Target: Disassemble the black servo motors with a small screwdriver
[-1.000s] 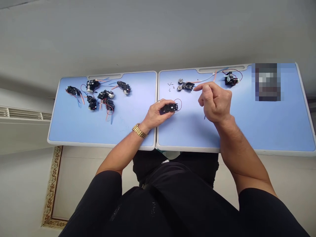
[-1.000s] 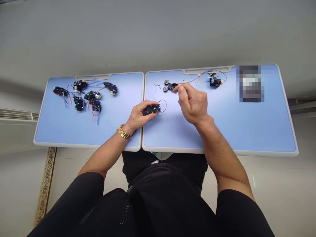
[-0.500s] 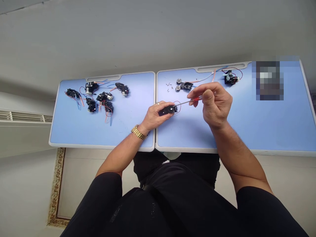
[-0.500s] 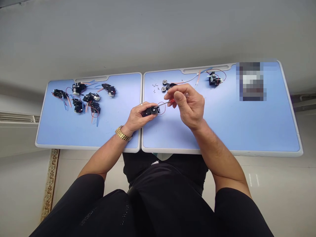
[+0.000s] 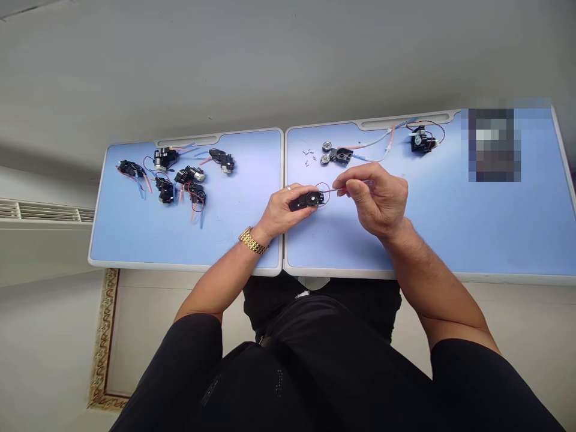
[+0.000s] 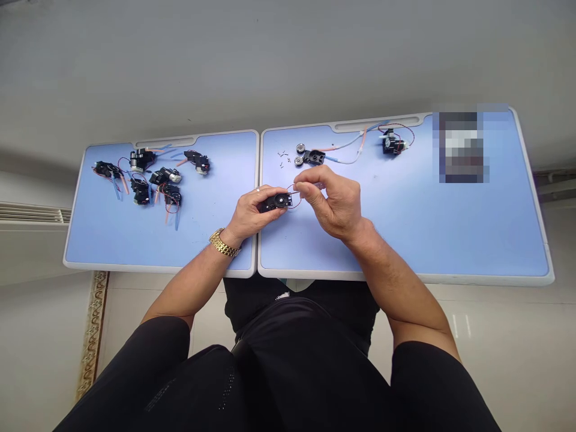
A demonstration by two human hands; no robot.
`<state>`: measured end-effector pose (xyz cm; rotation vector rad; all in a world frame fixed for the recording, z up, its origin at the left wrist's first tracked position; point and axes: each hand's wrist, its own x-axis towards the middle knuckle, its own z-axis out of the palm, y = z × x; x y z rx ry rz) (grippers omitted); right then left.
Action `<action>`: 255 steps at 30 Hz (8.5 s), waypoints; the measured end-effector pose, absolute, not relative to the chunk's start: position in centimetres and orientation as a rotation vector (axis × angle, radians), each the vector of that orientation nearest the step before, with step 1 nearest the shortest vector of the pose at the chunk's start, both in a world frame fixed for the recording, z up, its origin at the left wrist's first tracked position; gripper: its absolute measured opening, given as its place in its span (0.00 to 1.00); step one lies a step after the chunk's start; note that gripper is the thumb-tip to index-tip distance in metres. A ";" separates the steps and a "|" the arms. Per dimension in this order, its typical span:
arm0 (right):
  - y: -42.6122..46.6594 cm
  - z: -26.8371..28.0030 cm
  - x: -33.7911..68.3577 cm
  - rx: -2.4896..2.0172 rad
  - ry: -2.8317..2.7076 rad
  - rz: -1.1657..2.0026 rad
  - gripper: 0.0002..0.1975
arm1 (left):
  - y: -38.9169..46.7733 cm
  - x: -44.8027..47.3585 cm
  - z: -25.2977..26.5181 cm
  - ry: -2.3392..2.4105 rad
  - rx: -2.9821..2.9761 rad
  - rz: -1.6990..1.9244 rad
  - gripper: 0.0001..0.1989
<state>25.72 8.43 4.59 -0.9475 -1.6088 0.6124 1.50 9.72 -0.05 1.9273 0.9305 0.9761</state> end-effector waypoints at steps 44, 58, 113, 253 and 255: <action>7.3 8.2 26.0 -1.371 -2.201 0.059 0.15 | 9.9 1.5 -0.5 0.937 1.908 0.874 0.18; 8.2 8.9 25.8 -1.323 -2.206 0.051 0.14 | 9.8 1.5 -0.5 0.956 1.870 0.906 0.18; 7.8 8.5 26.6 -1.338 -2.165 0.082 0.11 | 9.7 1.7 -0.5 0.970 1.875 0.903 0.17; 7.4 8.3 26.6 -1.237 -2.152 0.096 0.06 | 9.8 1.5 -0.5 0.923 1.897 0.938 0.17; 7.3 8.6 26.6 -1.180 -2.165 0.121 0.08 | 9.8 1.5 -0.4 0.917 1.892 0.941 0.17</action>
